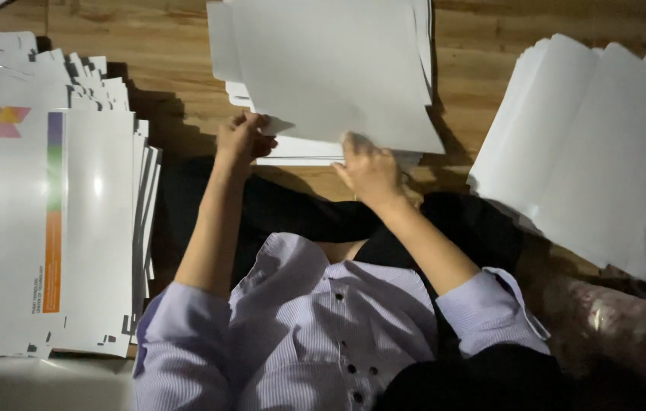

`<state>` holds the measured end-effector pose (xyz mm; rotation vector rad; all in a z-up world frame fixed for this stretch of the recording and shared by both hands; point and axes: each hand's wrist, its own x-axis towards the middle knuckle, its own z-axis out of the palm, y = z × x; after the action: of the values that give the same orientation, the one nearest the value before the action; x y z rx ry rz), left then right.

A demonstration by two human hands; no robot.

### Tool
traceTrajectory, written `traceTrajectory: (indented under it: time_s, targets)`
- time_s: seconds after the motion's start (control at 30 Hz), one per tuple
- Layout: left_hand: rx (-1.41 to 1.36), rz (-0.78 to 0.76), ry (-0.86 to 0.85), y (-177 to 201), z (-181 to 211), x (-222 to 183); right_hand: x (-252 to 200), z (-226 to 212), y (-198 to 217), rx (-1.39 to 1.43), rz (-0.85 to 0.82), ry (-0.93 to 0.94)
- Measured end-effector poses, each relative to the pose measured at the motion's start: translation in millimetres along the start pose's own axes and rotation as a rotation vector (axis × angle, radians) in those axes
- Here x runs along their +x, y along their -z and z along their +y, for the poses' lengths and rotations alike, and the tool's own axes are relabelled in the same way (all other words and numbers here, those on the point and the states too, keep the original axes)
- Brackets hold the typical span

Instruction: The person sits on the floor and applies tape to the edges of several large paper sheets by hand, picking each sheet from a stack and moving it to another stack.

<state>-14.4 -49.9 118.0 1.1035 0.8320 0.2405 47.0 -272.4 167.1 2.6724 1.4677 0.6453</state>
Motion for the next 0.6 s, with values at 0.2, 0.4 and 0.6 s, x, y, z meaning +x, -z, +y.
traceTrajectory:
  time_s: [0.2,0.4,0.6]
  targets:
    - [-0.634,0.018,-0.072,6,26,-61,58,-9,85,0.011,0.406,0.199]
    - [-0.821,-0.127,0.477,-2,-31,-63,67,21,208,0.599,0.442,-0.056]
    - [-1.260,-0.149,-0.043,46,3,-31,95,45,172,1.386,0.466,-0.432]
